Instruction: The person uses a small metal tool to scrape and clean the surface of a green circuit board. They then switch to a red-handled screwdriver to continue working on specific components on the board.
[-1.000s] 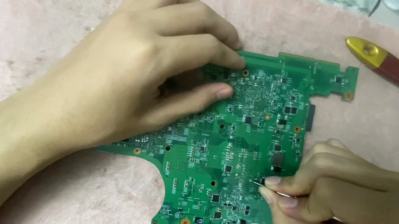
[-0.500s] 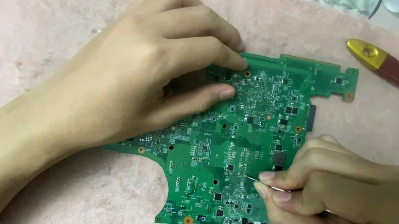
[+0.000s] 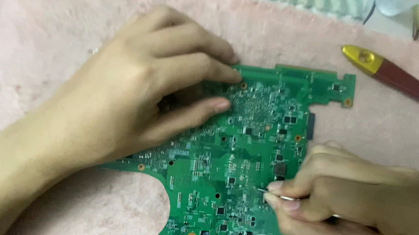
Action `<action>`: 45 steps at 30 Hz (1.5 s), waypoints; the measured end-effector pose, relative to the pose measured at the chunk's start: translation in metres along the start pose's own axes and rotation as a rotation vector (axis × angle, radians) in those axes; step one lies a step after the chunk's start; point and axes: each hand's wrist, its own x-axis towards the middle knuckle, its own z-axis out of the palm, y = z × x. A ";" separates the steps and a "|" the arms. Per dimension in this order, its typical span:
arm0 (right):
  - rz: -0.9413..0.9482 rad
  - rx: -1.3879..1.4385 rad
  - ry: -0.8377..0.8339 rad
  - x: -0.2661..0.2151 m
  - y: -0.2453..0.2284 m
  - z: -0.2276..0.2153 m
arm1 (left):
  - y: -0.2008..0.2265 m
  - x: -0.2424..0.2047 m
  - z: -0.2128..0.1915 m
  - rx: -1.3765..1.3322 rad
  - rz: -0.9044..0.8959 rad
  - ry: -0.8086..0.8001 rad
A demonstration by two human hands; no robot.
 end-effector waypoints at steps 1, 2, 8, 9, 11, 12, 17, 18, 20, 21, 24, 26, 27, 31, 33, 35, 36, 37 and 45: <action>-0.007 0.003 0.013 0.002 0.005 0.003 | 0.002 -0.001 -0.001 0.009 0.009 -0.007; -0.079 0.049 0.009 0.002 0.009 0.006 | 0.003 0.001 -0.001 0.017 -0.017 -0.014; 0.009 0.148 0.216 -0.003 0.020 -0.004 | 0.008 0.003 -0.001 0.057 -0.079 -0.043; 0.077 0.190 0.262 -0.004 0.021 -0.011 | 0.008 0.002 -0.002 0.070 -0.104 -0.059; 0.165 0.364 0.299 -0.009 0.040 -0.011 | 0.018 0.003 -0.013 0.061 -0.129 -0.090; 0.257 0.536 0.330 -0.011 0.050 -0.014 | 0.021 0.006 -0.015 0.044 -0.157 -0.118; 0.190 0.597 0.329 0.001 0.054 -0.003 | 0.007 -0.027 0.014 0.230 -0.107 -0.250; 0.161 0.662 0.301 0.003 0.054 -0.002 | 0.000 -0.036 0.027 0.393 -0.021 -0.232; 0.100 0.583 0.326 0.009 0.050 -0.002 | 0.008 -0.040 0.049 0.526 -0.022 -0.099; 0.052 0.527 0.335 0.012 0.049 -0.002 | 0.011 -0.043 0.060 0.652 -0.053 0.016; 0.085 0.397 0.392 0.015 0.045 -0.004 | 0.019 -0.033 0.074 0.647 -0.120 0.183; 0.079 0.307 0.411 0.014 0.048 -0.005 | 0.020 -0.026 0.083 0.638 -0.146 0.261; 0.082 0.232 0.423 0.014 0.049 -0.004 | 0.021 -0.024 0.087 0.626 -0.183 0.323; -0.062 0.108 0.455 0.010 0.046 -0.013 | 0.019 -0.022 0.093 0.617 -0.225 0.343; 0.014 0.071 0.493 0.006 0.051 -0.016 | 0.018 -0.024 0.091 0.652 -0.176 0.391; 0.062 0.017 0.535 -0.006 0.069 -0.019 | 0.016 -0.028 0.084 0.651 -0.163 0.341; 0.123 -0.046 0.585 -0.011 0.079 -0.021 | 0.014 -0.031 0.082 0.634 -0.143 0.290; 0.114 -0.042 0.577 -0.014 0.082 -0.023 | 0.011 -0.033 0.081 0.643 -0.152 0.293; -0.166 -0.421 0.507 -0.017 0.079 -0.033 | -0.003 -0.041 0.062 0.563 0.064 -0.041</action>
